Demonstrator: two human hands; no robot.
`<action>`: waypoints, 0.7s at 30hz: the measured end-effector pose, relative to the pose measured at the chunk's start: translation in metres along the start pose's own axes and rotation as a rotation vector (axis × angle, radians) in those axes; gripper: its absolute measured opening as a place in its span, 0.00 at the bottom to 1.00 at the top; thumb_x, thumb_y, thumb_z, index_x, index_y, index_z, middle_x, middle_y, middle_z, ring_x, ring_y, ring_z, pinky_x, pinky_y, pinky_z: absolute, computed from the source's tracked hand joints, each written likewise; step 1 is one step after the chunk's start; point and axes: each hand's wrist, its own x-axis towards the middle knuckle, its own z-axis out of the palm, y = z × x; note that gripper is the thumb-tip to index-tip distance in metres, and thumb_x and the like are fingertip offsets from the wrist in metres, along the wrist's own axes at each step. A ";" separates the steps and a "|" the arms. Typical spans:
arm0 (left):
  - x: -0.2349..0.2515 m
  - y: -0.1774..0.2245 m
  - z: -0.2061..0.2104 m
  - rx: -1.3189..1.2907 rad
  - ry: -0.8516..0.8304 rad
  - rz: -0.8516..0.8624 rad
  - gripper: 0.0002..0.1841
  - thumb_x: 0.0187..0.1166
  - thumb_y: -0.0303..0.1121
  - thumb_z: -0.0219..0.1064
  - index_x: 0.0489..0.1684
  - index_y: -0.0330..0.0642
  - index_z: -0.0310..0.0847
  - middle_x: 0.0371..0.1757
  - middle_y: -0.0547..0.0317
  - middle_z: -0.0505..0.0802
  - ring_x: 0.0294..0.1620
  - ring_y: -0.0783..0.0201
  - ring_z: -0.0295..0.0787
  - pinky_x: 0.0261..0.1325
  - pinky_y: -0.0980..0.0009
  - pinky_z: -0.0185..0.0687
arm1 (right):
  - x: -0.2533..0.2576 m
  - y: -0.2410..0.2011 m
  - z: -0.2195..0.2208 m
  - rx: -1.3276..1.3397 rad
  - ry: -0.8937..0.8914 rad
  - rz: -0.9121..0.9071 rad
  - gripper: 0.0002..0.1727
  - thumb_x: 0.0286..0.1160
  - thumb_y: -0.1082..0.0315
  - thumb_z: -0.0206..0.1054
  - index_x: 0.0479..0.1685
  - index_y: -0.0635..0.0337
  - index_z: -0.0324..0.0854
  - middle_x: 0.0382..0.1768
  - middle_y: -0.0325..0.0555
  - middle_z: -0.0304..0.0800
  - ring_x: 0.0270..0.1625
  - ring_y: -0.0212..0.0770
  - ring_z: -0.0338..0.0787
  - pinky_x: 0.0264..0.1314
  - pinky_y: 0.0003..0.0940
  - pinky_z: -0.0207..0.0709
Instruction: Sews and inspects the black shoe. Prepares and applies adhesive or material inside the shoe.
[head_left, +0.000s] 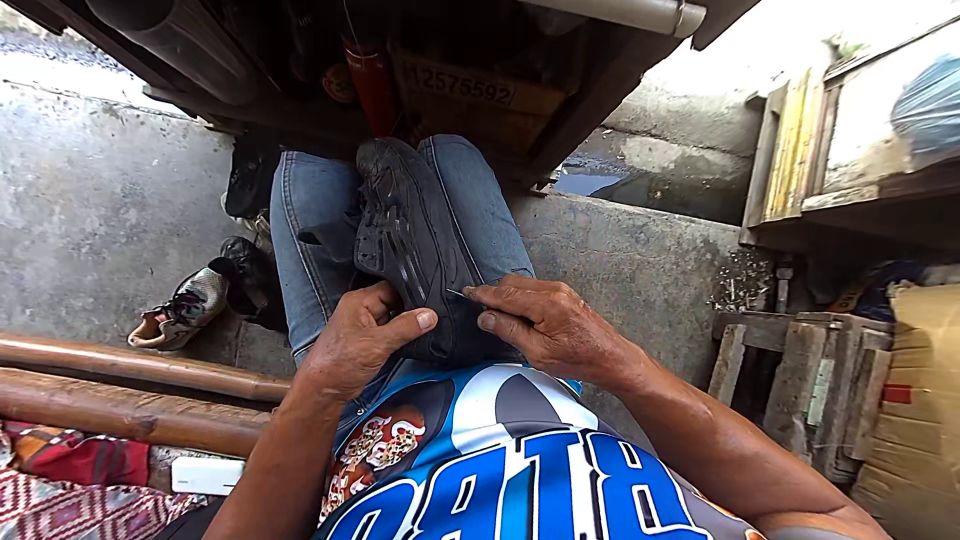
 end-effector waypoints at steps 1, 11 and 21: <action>0.000 0.000 -0.001 -0.003 -0.009 0.003 0.08 0.70 0.26 0.75 0.44 0.39 0.87 0.39 0.56 0.95 0.41 0.67 0.94 0.50 0.70 0.92 | 0.000 0.000 0.000 0.002 -0.005 -0.001 0.17 0.86 0.62 0.63 0.65 0.57 0.89 0.39 0.37 0.89 0.40 0.26 0.86 0.43 0.23 0.81; 0.001 -0.002 0.000 0.018 -0.034 0.036 0.06 0.71 0.26 0.75 0.43 0.39 0.90 0.39 0.57 0.96 0.41 0.68 0.94 0.49 0.71 0.92 | 0.006 -0.004 -0.007 -0.038 -0.069 -0.009 0.17 0.85 0.64 0.61 0.64 0.58 0.90 0.37 0.36 0.88 0.38 0.25 0.84 0.40 0.21 0.79; 0.003 -0.004 0.003 0.098 -0.129 0.108 0.05 0.76 0.27 0.73 0.43 0.38 0.89 0.39 0.58 0.95 0.41 0.68 0.93 0.48 0.70 0.92 | 0.039 -0.016 -0.032 -0.282 -0.320 -0.052 0.15 0.78 0.64 0.61 0.49 0.53 0.94 0.37 0.36 0.94 0.41 0.32 0.91 0.41 0.35 0.83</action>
